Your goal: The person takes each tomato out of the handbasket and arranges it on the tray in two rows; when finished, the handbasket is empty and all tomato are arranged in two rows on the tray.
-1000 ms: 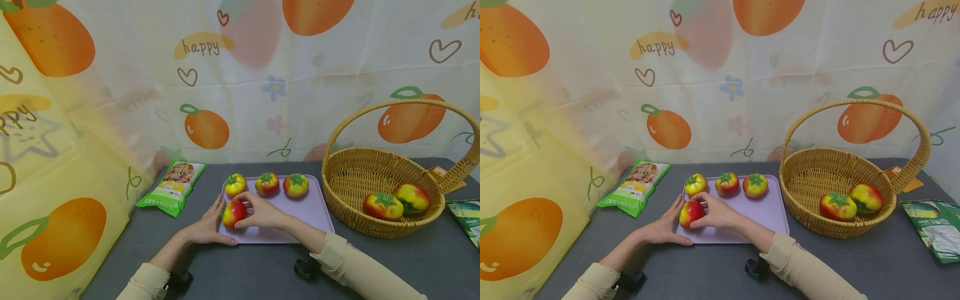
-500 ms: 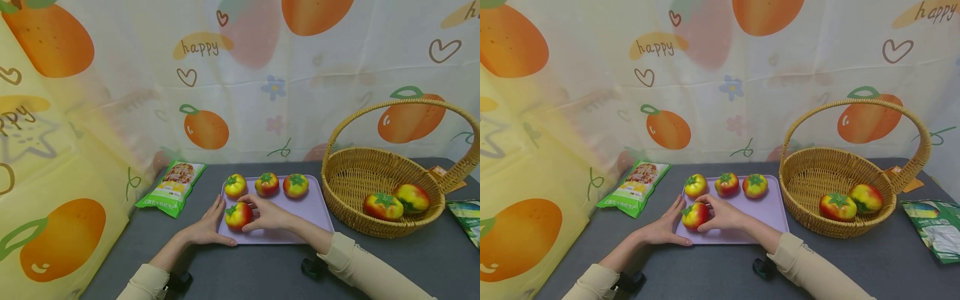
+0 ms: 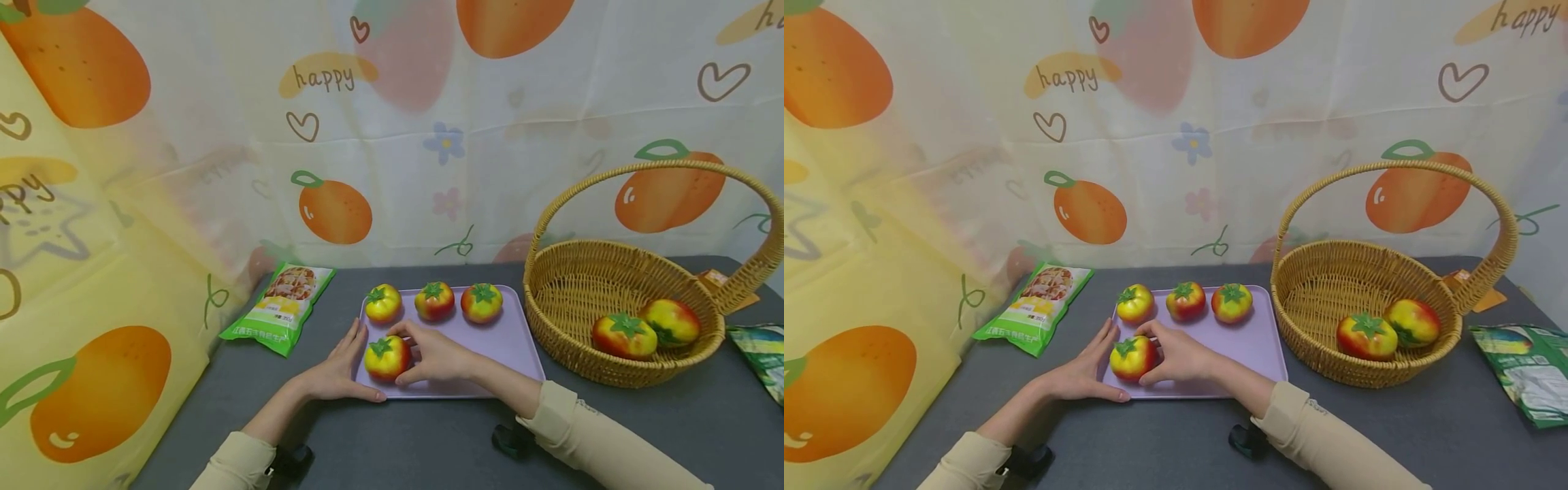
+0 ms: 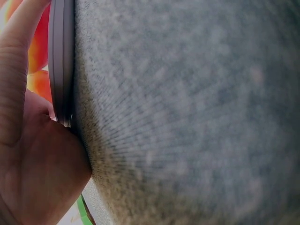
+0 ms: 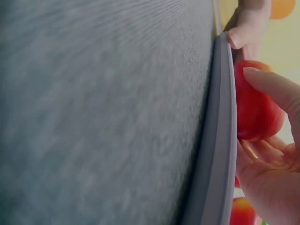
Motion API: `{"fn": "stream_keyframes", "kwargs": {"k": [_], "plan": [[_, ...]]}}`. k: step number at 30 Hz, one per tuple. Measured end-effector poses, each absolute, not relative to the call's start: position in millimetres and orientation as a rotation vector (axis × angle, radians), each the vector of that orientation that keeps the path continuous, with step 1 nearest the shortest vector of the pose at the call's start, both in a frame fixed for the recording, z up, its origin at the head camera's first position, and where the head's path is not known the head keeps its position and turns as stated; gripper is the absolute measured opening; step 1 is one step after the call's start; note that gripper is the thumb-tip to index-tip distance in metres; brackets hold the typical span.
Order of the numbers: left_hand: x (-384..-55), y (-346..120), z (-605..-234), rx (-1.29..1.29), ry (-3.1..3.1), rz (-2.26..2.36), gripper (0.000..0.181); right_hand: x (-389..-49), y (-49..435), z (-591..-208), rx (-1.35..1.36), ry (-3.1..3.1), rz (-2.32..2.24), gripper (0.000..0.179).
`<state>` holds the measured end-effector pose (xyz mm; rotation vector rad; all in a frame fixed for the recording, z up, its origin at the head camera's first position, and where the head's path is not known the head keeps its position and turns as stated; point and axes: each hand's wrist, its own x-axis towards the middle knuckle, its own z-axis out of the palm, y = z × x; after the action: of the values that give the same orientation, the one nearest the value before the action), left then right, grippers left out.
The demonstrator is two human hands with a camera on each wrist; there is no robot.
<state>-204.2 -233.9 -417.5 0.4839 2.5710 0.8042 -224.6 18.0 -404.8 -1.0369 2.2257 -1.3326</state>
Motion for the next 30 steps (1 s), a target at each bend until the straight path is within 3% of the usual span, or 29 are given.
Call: {"fn": "stream_keyframes", "kwargs": {"k": [30], "plan": [[-204, -234, -418, 0.517, 2.584, 0.825, 0.126, -218, 32, -394, -1.013, 2.224, -1.29, 0.073]]}}
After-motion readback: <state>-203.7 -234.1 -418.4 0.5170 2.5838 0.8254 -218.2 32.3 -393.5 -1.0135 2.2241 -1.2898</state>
